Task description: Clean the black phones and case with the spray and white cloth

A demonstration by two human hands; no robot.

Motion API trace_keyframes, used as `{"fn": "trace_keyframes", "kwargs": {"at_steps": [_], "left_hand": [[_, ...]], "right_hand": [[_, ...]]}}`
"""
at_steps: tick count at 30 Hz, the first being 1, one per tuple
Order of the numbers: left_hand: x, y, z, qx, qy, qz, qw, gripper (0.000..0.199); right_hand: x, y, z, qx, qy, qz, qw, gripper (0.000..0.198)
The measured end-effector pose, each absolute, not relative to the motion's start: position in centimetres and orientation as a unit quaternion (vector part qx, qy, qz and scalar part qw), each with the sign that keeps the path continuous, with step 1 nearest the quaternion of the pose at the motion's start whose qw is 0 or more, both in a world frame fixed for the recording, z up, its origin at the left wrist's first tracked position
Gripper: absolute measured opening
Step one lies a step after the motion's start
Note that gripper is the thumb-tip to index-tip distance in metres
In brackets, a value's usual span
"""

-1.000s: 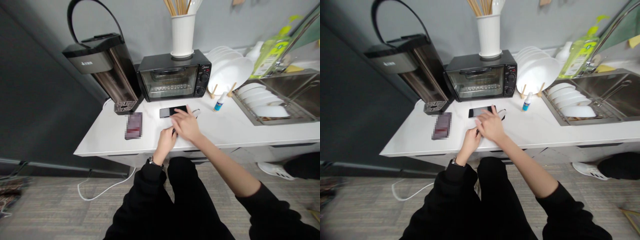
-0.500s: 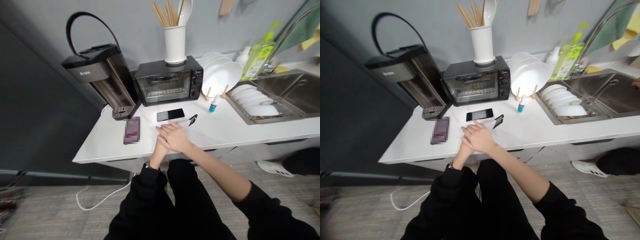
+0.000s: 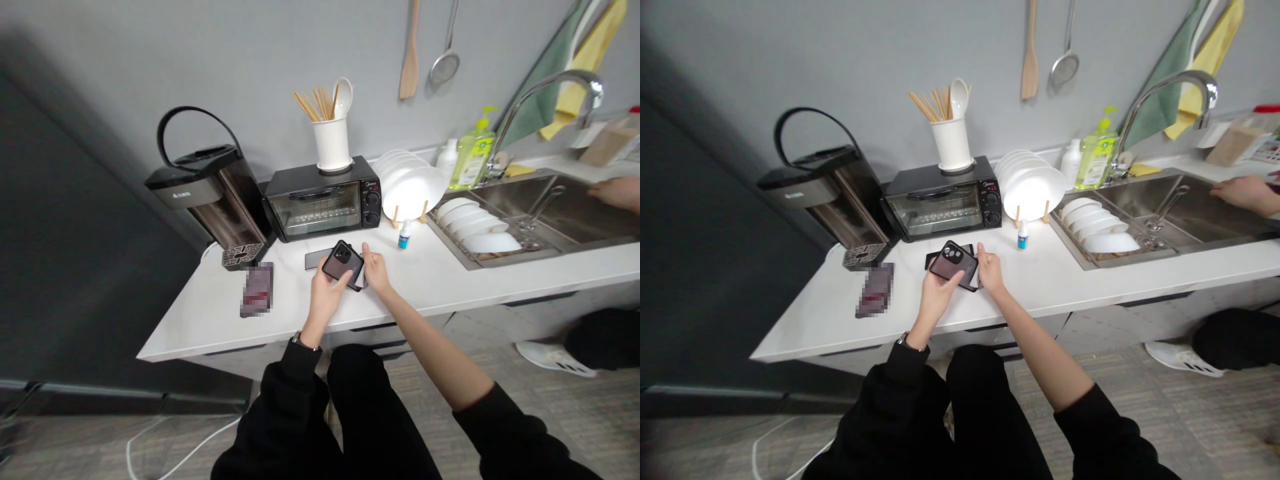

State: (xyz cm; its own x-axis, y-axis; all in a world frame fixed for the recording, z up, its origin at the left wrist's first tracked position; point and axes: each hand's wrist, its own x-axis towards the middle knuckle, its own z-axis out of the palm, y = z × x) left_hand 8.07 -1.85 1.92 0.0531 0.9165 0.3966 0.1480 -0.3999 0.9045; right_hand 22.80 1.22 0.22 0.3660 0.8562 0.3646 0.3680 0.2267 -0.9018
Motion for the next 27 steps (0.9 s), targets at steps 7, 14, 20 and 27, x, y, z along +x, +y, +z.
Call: {"fn": "trace_keyframes", "kwargs": {"at_steps": [7,14,20,27], "left_hand": [[7.7,-2.8,1.7,0.732,0.507,0.417,0.185,0.033],[6.5,-3.3,3.1,0.883,0.368,0.285,0.059,0.050],[7.8,-3.0,2.8,0.887,0.372,0.246,0.117,0.062],[7.7,-3.5,2.7,0.868,0.381,0.281,0.150,0.056]], "right_hand": [[26.4,1.4,0.8,-0.553,-0.369,0.243,0.706,0.086],[24.9,-0.8,3.7,-0.464,-0.330,0.298,0.766,0.078],[23.2,-2.9,6.1,-0.451,-0.448,0.253,0.729,0.065],[23.1,-5.2,4.8,-0.389,-0.640,0.112,0.653,0.062]]}}
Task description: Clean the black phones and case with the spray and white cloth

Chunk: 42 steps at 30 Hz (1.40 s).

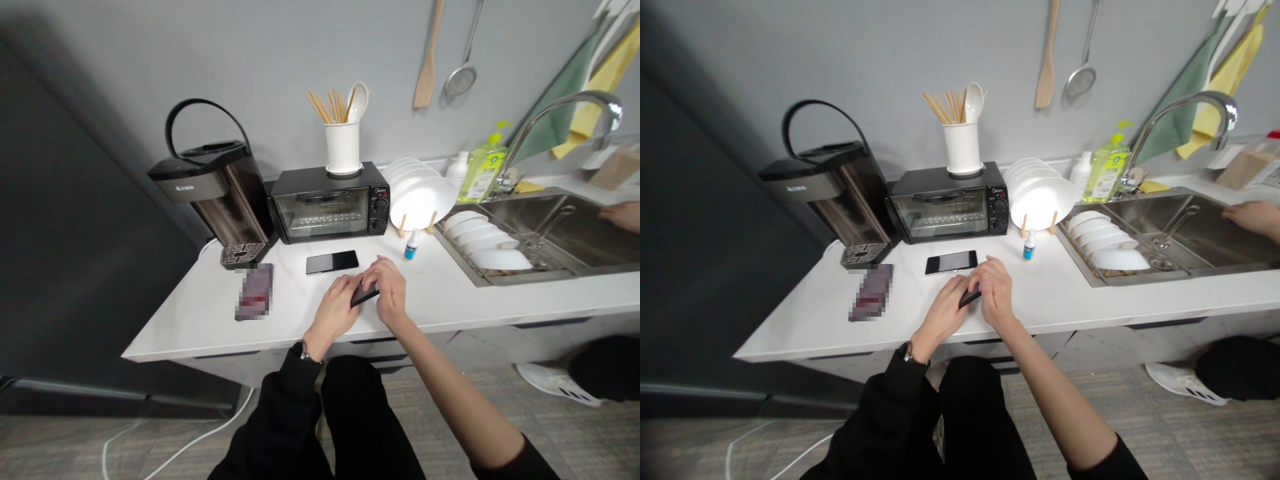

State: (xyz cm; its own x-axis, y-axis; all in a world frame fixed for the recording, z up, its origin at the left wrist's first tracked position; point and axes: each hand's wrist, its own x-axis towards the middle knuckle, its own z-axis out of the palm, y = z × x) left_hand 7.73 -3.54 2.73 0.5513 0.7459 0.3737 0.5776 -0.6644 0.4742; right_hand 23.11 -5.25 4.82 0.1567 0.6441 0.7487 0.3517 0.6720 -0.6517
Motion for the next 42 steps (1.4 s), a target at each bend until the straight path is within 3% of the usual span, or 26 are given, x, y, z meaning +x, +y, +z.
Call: {"fn": "trace_keyframes", "kwargs": {"at_steps": [5,8,13,18,22,25,31,36,39,42], "left_hand": [[7.9,-3.4,1.3,0.843,0.455,0.263,0.116,0.064],[8.2,-3.4,0.6,0.837,0.497,0.227,0.035,0.077],[8.5,-3.8,0.9,0.837,0.513,0.187,-0.031,0.082],[8.4,-3.9,1.0,0.863,0.470,0.181,-0.037,0.075],[8.3,-3.8,0.7,0.838,0.506,0.198,-0.043,0.075],[8.4,-3.8,0.7,0.845,0.495,0.203,-0.022,0.073],[6.6,-3.6,0.9,0.856,0.428,0.265,0.120,0.080],[4.7,-3.9,0.2,0.854,0.441,0.251,0.118,0.067],[4.4,-4.1,0.1,0.849,0.443,0.262,0.122,0.078],[4.1,-4.3,0.2,0.837,0.455,0.275,0.131,0.094]], "right_hand": [[23.5,-3.7,2.8,-0.457,-0.587,0.226,0.629,0.047],[24.0,-2.7,0.6,-0.513,-0.546,0.278,0.601,0.059],[27.0,-2.5,-0.9,-0.564,-0.560,0.263,0.546,0.061],[27.7,-1.8,-0.1,-0.583,-0.555,0.228,0.548,0.069],[24.9,-2.7,-1.3,-0.563,-0.598,0.194,0.537,0.065],[24.7,-3.0,-2.0,-0.559,-0.619,0.173,0.523,0.061],[28.3,-0.6,-1.3,-0.584,-0.624,0.181,0.487,0.056],[28.8,-1.3,0.1,-0.645,-0.581,0.104,0.486,0.062],[28.3,-2.4,0.9,-0.637,-0.598,0.029,0.486,0.062],[27.5,-3.5,0.4,-0.588,-0.703,-0.024,0.400,0.066]]}}
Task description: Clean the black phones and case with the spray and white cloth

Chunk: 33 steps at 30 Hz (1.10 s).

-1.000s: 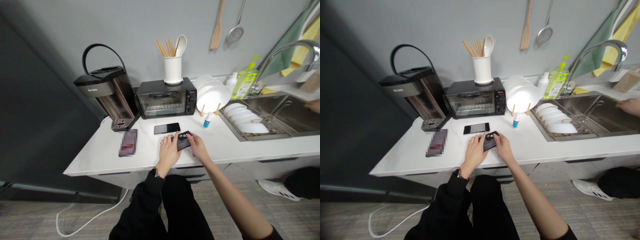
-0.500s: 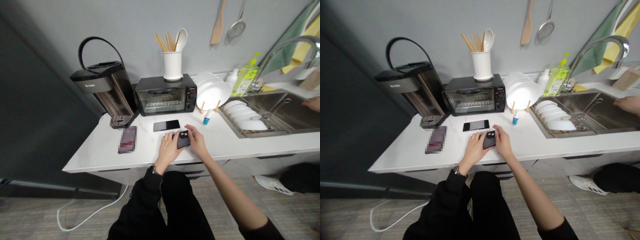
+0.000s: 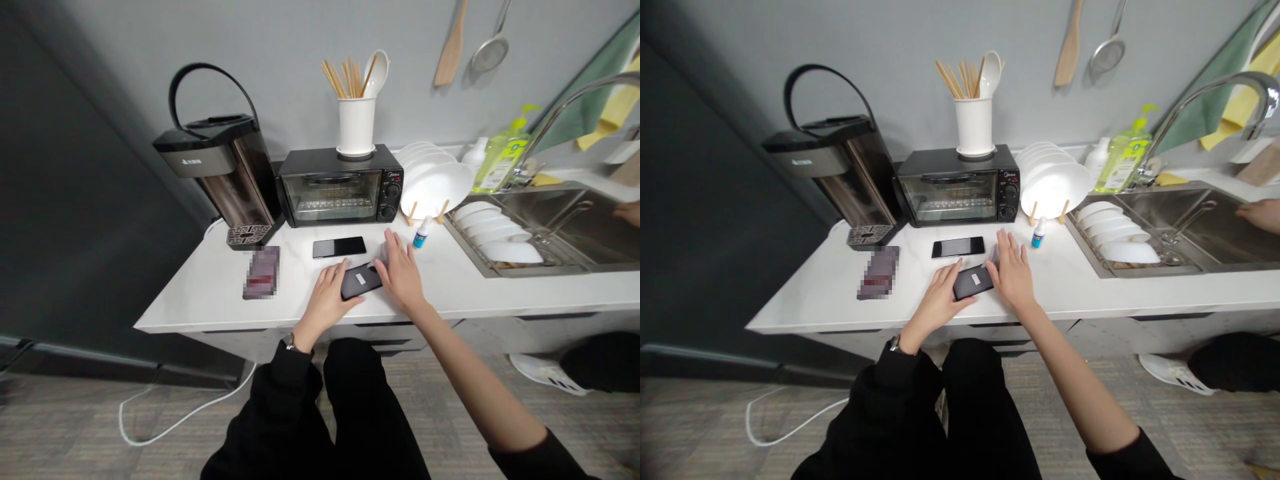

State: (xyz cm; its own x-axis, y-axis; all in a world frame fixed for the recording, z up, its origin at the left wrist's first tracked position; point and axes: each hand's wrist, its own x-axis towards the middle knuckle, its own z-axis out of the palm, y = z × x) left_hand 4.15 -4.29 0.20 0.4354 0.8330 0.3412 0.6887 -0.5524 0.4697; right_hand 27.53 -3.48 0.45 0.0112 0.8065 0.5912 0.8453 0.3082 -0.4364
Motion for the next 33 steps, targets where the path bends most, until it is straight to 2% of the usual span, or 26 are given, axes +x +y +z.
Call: {"fn": "trace_keyframes", "kwargs": {"at_steps": [4,7,11,14,17,20,23,27,29,33], "left_hand": [[3.9,-4.4,0.1,0.825,0.473,0.275,0.140,0.090],[3.8,-4.3,-0.1,0.834,0.461,0.272,0.131,0.083],[3.8,-4.3,-0.1,0.818,0.498,0.257,0.126,0.085],[4.0,-4.5,0.1,0.812,0.503,0.269,0.122,0.089],[4.2,-4.6,0.1,0.815,0.492,0.281,0.119,0.089],[4.1,-4.5,-0.1,0.822,0.486,0.275,0.114,0.086],[4.0,-4.4,-0.1,0.824,0.488,0.265,0.110,0.087],[4.1,-4.4,0.0,0.816,0.491,0.279,0.121,0.088],[4.1,-4.3,0.0,0.816,0.490,0.280,0.123,0.088],[3.9,-4.1,-0.1,0.822,0.492,0.259,0.124,0.082]], "right_hand": [[24.9,-5.7,-1.4,-0.598,-0.751,-0.020,0.280,0.074],[21.8,-7.3,-1.8,-0.536,-0.806,-0.002,0.251,0.087],[22.0,-7.6,-1.6,-0.449,-0.863,0.017,0.229,0.086],[25.6,-6.6,-2.0,-0.526,-0.820,-0.010,0.226,0.086],[27.0,-5.9,-2.4,-0.581,-0.780,-0.043,0.228,0.097],[25.1,-6.2,-2.5,-0.508,-0.834,-0.036,0.213,0.101],[24.3,-6.2,-2.1,-0.443,-0.874,-0.013,0.199,0.091],[26.1,-5.8,-1.7,-0.527,-0.824,-0.019,0.207,0.077],[25.6,-6.1,-1.6,-0.553,-0.803,-0.025,0.222,0.081],[22.6,-7.6,-1.5,-0.467,-0.852,0.012,0.234,0.092]]}}
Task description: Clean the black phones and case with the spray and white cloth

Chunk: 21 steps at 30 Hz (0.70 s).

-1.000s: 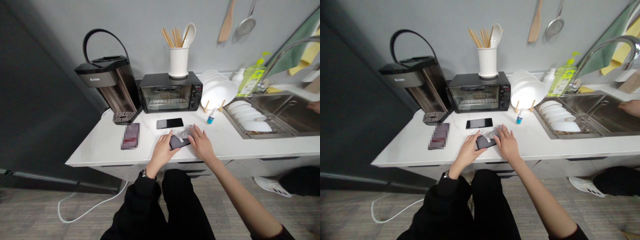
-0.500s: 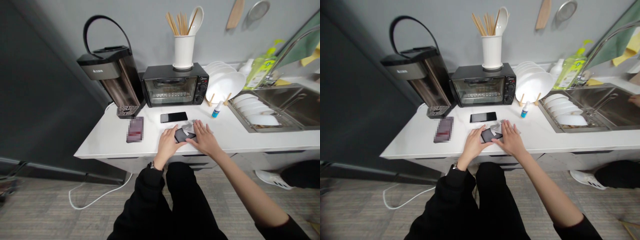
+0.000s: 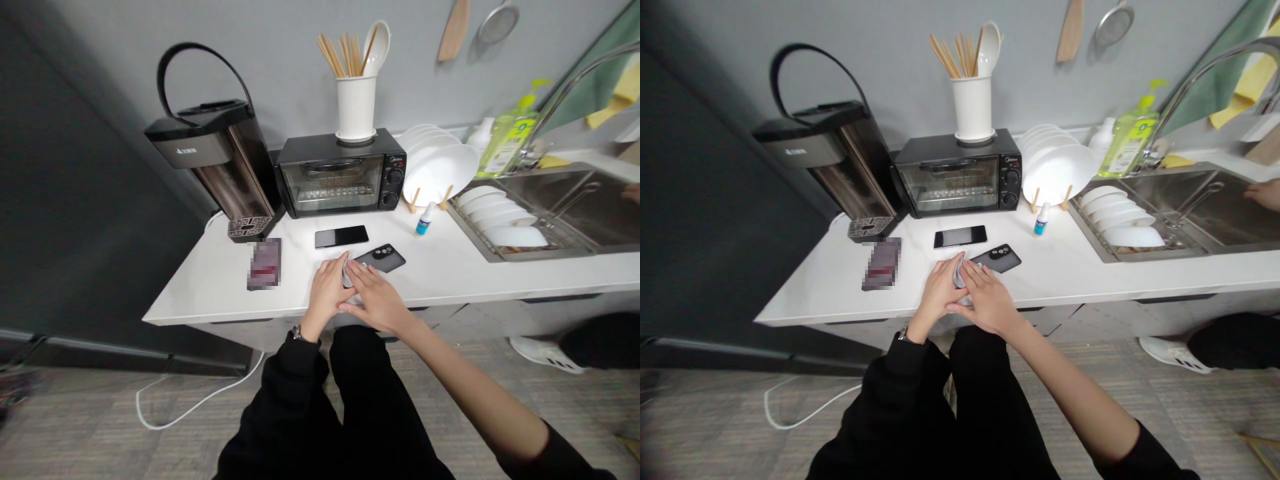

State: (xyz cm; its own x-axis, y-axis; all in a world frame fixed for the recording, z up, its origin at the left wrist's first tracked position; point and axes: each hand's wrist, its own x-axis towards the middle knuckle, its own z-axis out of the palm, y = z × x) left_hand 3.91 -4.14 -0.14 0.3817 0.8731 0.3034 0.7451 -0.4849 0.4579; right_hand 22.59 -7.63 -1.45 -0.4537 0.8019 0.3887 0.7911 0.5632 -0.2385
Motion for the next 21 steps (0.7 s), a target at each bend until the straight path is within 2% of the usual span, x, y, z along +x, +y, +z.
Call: {"fn": "trace_keyframes", "kwargs": {"at_steps": [2,5,9,15,18,21], "left_hand": [[3.8,-4.1,-0.1,0.825,0.491,0.253,0.123,0.079],[3.7,-4.2,0.2,0.827,0.489,0.249,0.123,0.080],[3.7,-4.2,0.6,0.829,0.489,0.233,0.141,0.086],[3.2,-3.8,0.3,0.826,0.488,0.227,0.167,0.087],[3.2,-3.8,0.2,0.819,0.490,0.244,0.174,0.093],[3.4,-3.8,0.1,0.811,0.489,0.264,0.181,0.097]], "right_hand": [[22.8,-7.6,-1.3,-0.452,-0.862,0.021,0.228,0.084],[25.9,-6.5,-1.4,-0.514,-0.829,-0.005,0.221,0.076],[26.9,-6.1,-1.8,-0.595,-0.768,-0.029,0.236,0.091],[20.7,-8.5,-1.8,-0.484,-0.844,0.017,0.231,0.091],[23.1,-7.9,-2.0,-0.534,-0.812,0.004,0.237,0.088],[26.3,-6.8,-2.4,-0.609,-0.752,-0.034,0.251,0.096]]}}
